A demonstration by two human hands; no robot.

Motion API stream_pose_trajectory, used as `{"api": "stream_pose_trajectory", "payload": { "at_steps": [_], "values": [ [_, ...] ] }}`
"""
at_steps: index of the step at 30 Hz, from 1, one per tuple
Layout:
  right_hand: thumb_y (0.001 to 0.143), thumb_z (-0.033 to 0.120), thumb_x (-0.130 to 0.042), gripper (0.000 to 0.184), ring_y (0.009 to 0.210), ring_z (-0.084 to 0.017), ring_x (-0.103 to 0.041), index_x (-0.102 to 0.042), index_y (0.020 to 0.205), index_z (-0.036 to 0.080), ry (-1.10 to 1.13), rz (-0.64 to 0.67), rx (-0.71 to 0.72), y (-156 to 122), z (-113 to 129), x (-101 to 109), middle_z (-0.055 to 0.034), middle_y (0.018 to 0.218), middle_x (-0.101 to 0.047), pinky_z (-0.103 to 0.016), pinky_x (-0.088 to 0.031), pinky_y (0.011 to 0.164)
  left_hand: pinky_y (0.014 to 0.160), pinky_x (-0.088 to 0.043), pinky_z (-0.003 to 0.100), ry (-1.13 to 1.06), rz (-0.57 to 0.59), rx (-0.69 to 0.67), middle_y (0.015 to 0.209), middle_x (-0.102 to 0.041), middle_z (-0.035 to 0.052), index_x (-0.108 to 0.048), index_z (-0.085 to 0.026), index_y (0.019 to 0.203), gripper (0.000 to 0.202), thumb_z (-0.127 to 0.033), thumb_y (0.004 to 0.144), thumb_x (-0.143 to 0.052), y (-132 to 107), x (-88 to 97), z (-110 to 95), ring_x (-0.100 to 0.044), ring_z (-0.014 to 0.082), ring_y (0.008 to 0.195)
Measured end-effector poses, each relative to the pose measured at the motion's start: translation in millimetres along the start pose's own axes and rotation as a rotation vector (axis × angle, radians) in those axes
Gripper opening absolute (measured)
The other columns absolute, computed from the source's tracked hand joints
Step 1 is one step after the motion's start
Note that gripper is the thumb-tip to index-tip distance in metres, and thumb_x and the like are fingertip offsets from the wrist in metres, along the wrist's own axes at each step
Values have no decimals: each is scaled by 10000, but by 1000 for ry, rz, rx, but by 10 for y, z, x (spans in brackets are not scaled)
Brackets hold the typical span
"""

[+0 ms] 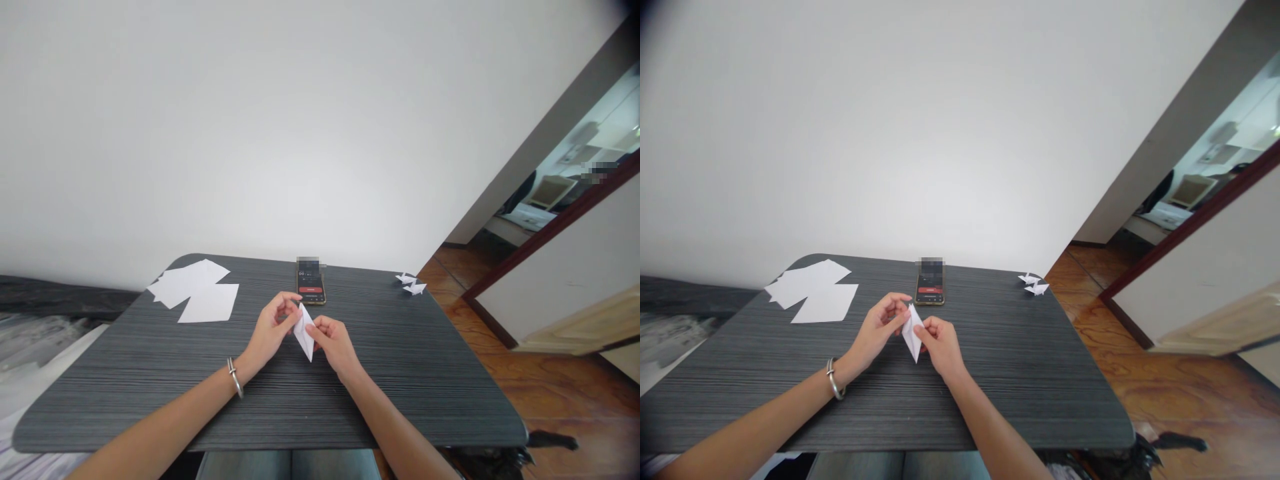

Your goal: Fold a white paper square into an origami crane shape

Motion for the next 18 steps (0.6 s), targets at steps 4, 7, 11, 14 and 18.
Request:
{"api": "stream_pose_trajectory", "payload": {
  "at_steps": [4, 7, 11, 14, 18],
  "values": [
    [685, 394, -622, 266, 418, -103, -526, -539, 603, 154, 56, 25, -36, -23, 34, -26, 22, 500, -595, -200, -391, 415, 638, -430, 240, 162, 73, -143, 902, -514, 43, -600, -184, 984, 229, -241, 765, -561, 22, 16, -163, -505, 137, 783],
    [695, 400, -605, 265, 439, -115, -562, -523, 627, 158, 113, 37, -55, -38, 39, -35, 12, 523, -623, -211, -424, 437, 770, -417, 289, 332, 189, -243, 1023, -514, 64, -649, -184, 843, 137, -246, 787, -540, 35, 10, -282, -504, 171, 918],
    [684, 403, -612, 278, 419, -116, -565, -479, 614, 169, 155, 74, -64, -37, 6, -58, 10, 512, -633, -212, -435, 436, 865, -373, 323, 460, 361, -264, 1078, -516, 59, -630, -184, 842, 125, -265, 764, -577, 48, 5, -330, -499, 179, 969],
    [697, 402, -605, 274, 410, -114, -565, -488, 628, 165, 125, 102, -67, -39, -13, -74, 8, 517, -635, -213, -435, 431, 832, -383, 310, 476, 427, -267, 1044, -538, 59, -591, -162, 796, 127, -275, 741, -603, 51, 10, -334, -508, 175, 943],
    [691, 413, -615, 289, 405, -112, -559, -503, 619, 157, 68, 109, -57, -53, -5, -76, 9, 508, -627, -223, -445, 440, 738, -402, 272, 464, 504, -250, 908, -560, 44, -518, -134, 665, 185, -282, 744, -597, 40, -11, -318, -525, 144, 815]
  ]
}}
Point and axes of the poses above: each hand's wrist, its own y-axis towards the middle knuckle, its own x-axis out of the back of the hand, z = x × y, the point moved 6 cm from there along y, towards the middle knuckle
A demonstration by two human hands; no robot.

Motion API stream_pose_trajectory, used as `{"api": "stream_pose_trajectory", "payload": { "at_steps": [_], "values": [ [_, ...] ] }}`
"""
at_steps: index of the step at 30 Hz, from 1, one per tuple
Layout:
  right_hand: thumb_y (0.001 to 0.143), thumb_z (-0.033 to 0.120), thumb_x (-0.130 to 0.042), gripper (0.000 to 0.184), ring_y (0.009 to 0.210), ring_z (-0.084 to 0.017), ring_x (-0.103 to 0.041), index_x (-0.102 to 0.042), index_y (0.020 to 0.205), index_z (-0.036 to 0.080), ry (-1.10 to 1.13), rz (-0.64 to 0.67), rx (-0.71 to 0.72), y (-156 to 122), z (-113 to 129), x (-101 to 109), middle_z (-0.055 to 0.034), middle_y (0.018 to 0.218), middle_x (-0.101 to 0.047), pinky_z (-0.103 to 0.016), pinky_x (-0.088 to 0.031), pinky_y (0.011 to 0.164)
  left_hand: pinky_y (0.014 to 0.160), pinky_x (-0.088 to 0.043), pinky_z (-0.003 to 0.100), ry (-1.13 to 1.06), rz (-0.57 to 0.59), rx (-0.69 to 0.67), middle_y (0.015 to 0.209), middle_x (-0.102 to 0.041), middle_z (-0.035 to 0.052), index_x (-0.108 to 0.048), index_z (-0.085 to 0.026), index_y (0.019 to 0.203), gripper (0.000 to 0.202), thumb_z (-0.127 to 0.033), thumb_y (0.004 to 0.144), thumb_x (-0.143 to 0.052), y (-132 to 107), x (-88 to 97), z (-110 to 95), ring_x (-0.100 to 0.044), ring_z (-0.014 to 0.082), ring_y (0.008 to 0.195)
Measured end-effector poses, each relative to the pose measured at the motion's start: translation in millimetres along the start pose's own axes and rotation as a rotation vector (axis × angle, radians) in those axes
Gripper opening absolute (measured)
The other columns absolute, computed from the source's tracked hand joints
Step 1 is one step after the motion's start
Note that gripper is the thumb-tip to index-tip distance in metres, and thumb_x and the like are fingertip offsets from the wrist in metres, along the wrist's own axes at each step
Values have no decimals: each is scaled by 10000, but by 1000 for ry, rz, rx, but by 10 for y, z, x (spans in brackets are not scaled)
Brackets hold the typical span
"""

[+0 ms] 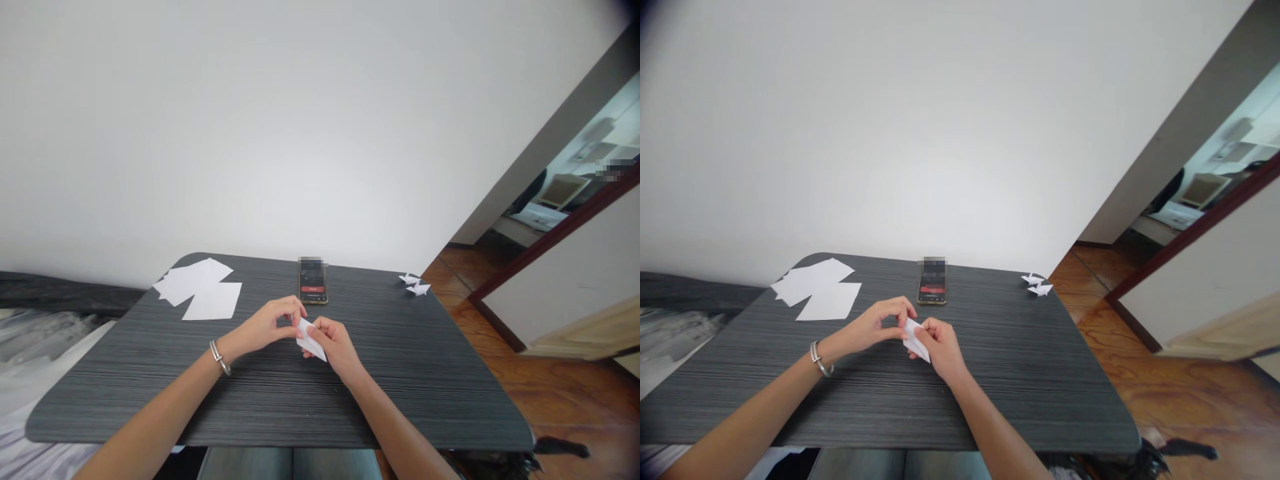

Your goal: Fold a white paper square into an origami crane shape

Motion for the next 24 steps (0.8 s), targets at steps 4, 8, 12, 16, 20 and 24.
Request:
{"api": "stream_pose_trajectory", "payload": {
  "at_steps": [4, 8, 12, 16, 20, 24],
  "values": [
    [683, 437, -615, 307, 409, -116, -558, -508, 616, 157, -24, 3, -14, -9, -7, -9, 7, 498, -626, -227, -443, 443, 672, -404, 249, -7, 35, 28, 842, -548, 34, -509, -129, 639, 199, -276, 734, -603, 0, -19, 11, -519, 127, 733],
    [675, 451, -619, 314, 412, -120, -560, -507, 626, 161, -16, 0, -21, -1, -20, -16, 8, 503, -627, -232, -440, 447, 649, -401, 240, 0, -14, 34, 848, -551, 43, -483, -129, 606, 198, -232, 754, -567, 6, -19, 15, -516, 123, 727],
    [693, 454, -602, 316, 413, -112, -561, -529, 647, 150, -29, -8, -15, 11, -18, -13, 1, 507, -629, -207, -411, 422, 662, -402, 241, -24, -45, 29, 834, -559, 36, -440, -135, 579, 211, -187, 737, -568, 15, -44, 24, -519, 118, 725],
    [698, 461, -593, 324, 422, -110, -570, -549, 680, 140, -27, -15, -22, 20, -19, -5, -8, 519, -637, -200, -413, 420, 657, -402, 237, -49, -53, 37, 830, -561, 35, -425, -138, 575, 210, -167, 734, -560, 16, -54, 32, -525, 119, 734],
    [681, 434, -624, 306, 453, -110, -583, -567, 717, 135, -36, 2, -16, 15, 6, -10, -16, 567, -653, -200, -418, 441, 638, -404, 231, -57, -80, 53, 837, -562, 38, -427, -140, 583, 201, -166, 740, -552, 12, -27, 30, -527, 120, 736],
    [644, 397, -669, 282, 482, -120, -595, -568, 711, 141, -61, 0, -13, -4, 52, -11, -16, 600, -665, -207, -416, 457, 626, -411, 231, -68, -94, 60, 850, -566, 44, -447, -139, 601, 187, -184, 736, -568, 14, -10, 28, -531, 123, 736]
  ]
}}
Point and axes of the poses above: each hand's wrist, its own y-axis towards the middle knuckle, its own x-axis out of the back of the hand, z = x × y, the point moved 6 cm from there along y, towards the middle knuckle
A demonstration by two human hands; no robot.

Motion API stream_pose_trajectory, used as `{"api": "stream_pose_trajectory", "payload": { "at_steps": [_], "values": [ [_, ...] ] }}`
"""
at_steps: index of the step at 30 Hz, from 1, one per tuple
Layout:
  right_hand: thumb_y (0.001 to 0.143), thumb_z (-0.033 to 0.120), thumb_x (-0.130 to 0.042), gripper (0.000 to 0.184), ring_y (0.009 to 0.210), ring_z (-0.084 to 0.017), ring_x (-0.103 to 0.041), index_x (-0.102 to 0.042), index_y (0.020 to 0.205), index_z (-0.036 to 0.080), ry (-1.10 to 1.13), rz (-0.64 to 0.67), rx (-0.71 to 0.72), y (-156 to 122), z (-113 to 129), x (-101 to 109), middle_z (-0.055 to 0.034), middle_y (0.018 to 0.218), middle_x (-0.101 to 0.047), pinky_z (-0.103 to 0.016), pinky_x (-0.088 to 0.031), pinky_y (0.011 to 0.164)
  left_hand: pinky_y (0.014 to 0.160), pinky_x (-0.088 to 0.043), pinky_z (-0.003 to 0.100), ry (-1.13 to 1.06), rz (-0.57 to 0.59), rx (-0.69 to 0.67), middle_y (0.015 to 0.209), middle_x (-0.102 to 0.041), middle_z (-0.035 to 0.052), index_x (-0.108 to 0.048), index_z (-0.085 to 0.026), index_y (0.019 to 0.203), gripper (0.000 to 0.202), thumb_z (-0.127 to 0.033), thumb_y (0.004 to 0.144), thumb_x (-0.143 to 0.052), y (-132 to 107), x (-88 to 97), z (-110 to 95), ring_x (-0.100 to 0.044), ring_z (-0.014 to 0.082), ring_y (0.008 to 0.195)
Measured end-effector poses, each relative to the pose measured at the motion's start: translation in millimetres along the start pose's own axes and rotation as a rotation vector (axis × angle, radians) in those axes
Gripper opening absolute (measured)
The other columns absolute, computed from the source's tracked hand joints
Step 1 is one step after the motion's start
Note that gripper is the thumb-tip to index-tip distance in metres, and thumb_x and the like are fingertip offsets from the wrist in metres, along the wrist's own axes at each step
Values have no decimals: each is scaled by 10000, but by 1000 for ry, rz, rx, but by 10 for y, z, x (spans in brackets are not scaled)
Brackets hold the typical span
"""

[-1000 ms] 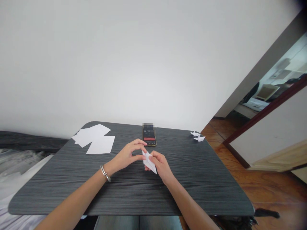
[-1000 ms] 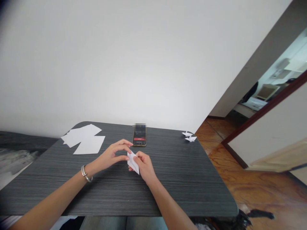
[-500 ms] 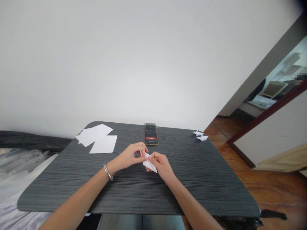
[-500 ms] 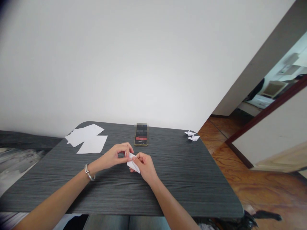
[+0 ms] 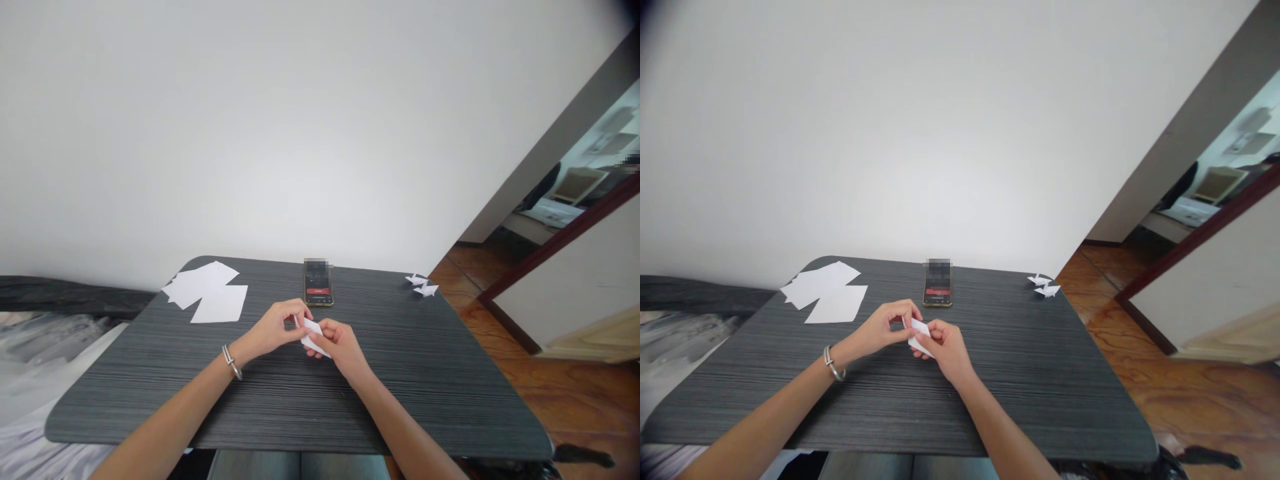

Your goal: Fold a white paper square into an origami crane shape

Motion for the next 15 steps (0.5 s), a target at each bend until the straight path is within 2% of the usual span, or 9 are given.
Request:
{"api": "stream_pose_trajectory", "payload": {
  "at_steps": [6, 10, 12, 15],
  "values": [
    [635, 399, -676, 280, 488, -141, -601, -552, 670, 151, -11, -42, 4, 0, -7, 31, -23, 592, -672, -222, -414, 461, 733, -447, 282, -110, -120, 57, 919, -560, 58, -515, -142, 791, 102, -206, 741, -576, 0, 49, 94, -550, 147, 827],
    [659, 385, -666, 266, 504, -149, -600, -544, 656, 149, 20, -96, 25, -1, -9, 64, -43, 592, -674, -235, -425, 491, 735, -448, 285, -209, -227, 155, 911, -561, 56, -521, -146, 914, 187, -207, 744, -572, 1, 77, 238, -551, 150, 841],
    [668, 386, -658, 260, 514, -157, -597, -547, 663, 151, 31, -122, 42, -5, 4, 78, -43, 592, -668, -250, -430, 508, 681, -455, 265, -328, -278, 219, 926, -550, 51, -499, -151, 960, 278, -229, 716, -609, -4, 71, 314, -553, 131, 786],
    [669, 383, -651, 244, 519, -153, -573, -558, 664, 158, 26, -179, 81, -6, 33, 116, -21, 583, -644, -253, -416, 514, 564, -439, 226, -481, -188, 326, 814, -551, 20, -494, -132, 909, 312, -272, 677, -649, -11, -63, 379, -533, 96, 640]
  ]
}}
Point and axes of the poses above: each hand's wrist, its own y-axis towards the middle knuckle, its own x-axis out of the back of the hand, z = x × y, the point moved 6 cm from there along y, towards the middle knuckle
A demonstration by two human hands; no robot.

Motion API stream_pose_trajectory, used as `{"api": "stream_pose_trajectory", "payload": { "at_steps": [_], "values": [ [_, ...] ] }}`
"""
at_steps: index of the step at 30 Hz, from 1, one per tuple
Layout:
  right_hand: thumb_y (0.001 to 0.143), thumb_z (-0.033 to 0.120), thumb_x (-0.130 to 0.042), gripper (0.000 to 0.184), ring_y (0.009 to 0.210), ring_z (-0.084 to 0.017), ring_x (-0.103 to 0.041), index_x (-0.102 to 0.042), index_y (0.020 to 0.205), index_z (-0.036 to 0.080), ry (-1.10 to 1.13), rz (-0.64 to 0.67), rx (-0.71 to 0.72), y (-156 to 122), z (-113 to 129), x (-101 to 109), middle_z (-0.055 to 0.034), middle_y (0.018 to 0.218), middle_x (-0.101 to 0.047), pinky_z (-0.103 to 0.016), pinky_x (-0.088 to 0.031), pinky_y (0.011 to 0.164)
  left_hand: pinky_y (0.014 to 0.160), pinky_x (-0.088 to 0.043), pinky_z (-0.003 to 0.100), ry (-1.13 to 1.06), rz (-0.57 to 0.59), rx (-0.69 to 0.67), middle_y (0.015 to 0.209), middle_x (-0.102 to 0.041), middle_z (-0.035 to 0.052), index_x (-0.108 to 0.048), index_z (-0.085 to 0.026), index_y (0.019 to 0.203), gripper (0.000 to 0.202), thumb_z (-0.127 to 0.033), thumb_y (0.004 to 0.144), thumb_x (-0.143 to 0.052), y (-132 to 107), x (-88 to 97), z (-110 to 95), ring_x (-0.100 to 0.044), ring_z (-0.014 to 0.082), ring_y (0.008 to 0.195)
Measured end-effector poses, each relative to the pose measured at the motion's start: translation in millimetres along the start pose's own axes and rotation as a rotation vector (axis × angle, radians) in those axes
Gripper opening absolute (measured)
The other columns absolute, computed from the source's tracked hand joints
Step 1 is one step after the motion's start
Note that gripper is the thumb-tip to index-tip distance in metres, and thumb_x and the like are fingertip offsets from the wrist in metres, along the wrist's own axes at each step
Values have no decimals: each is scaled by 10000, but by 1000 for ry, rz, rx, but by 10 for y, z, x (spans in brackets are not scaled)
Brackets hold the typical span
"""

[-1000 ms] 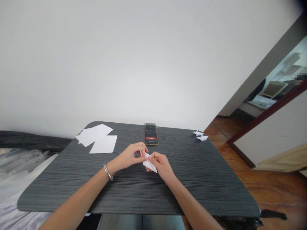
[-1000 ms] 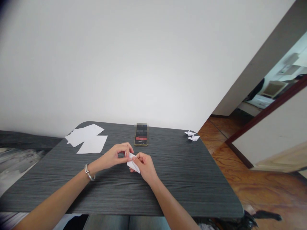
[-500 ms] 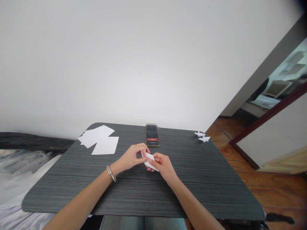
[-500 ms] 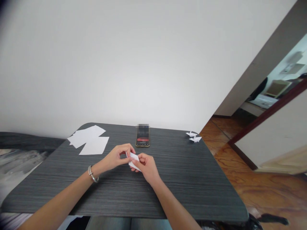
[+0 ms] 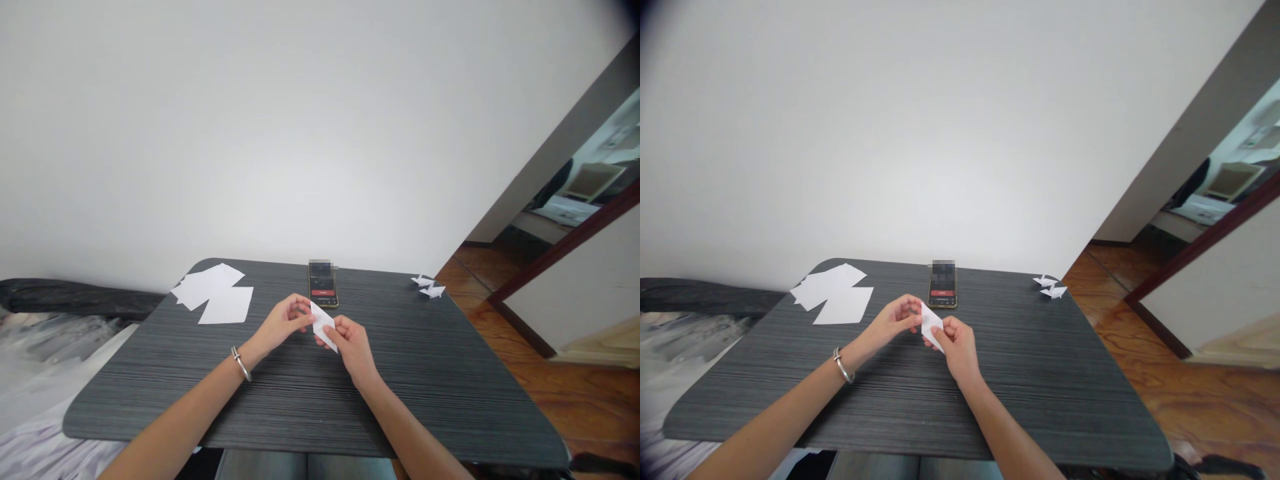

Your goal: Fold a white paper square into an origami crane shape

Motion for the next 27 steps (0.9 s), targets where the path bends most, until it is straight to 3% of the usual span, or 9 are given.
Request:
{"api": "stream_pose_trajectory", "payload": {
  "at_steps": [4, 11, 16, 21, 27],
  "values": [
    [681, 340, -639, 191, 530, -128, -504, -591, 648, 158, -93, -55, 93, 12, 54, 48, 4, 589, -588, -238, -377, 519, 541, -403, 211, 34, 143, 82, 674, -551, 1, -525, -105, 783, 257, -310, 684, -644, -53, -175, 76, -501, 89, 586],
    [711, 296, -606, 154, 575, -135, -500, -585, 646, 158, -175, -16, 130, 16, 84, 45, -5, 630, -566, -242, -382, 542, 528, -369, 212, 134, 97, -11, 606, -506, -16, -459, -129, 678, 254, -355, 769, -532, -73, -199, 32, -459, 90, 543],
    [709, 311, -621, 170, 627, -155, -546, -601, 781, 158, -139, -22, 135, 23, 76, 66, -24, 692, -620, -257, -411, 584, 530, -358, 213, 307, 180, 0, 591, -509, -13, -469, -133, 648, 271, -366, 783, -498, -104, -228, 54, -463, 103, 551],
    [718, 372, -605, 232, 512, -137, -509, -592, 637, 155, -200, 18, 109, 38, 26, 66, -6, 558, -590, -251, -390, 512, 505, -328, 202, 423, 256, 7, 574, -500, -18, -457, -138, 629, 286, -371, 792, -484, -137, -260, 76, -437, 96, 533],
    [714, 391, -604, 272, 408, -82, -404, -527, 584, 164, -184, 24, 89, 56, 4, 73, 36, 470, -502, -207, -304, 401, 500, -332, 196, 326, 194, -22, 587, -431, -35, -429, -146, 653, 318, -417, 820, -429, -133, -289, 107, -407, 86, 539]
  ]
}}
Point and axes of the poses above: each hand's wrist, its own y-axis towards the middle knuckle, its own x-axis out of the back of the hand, z = x × y, the point moved 6 cm from there along y, towards the middle knuckle
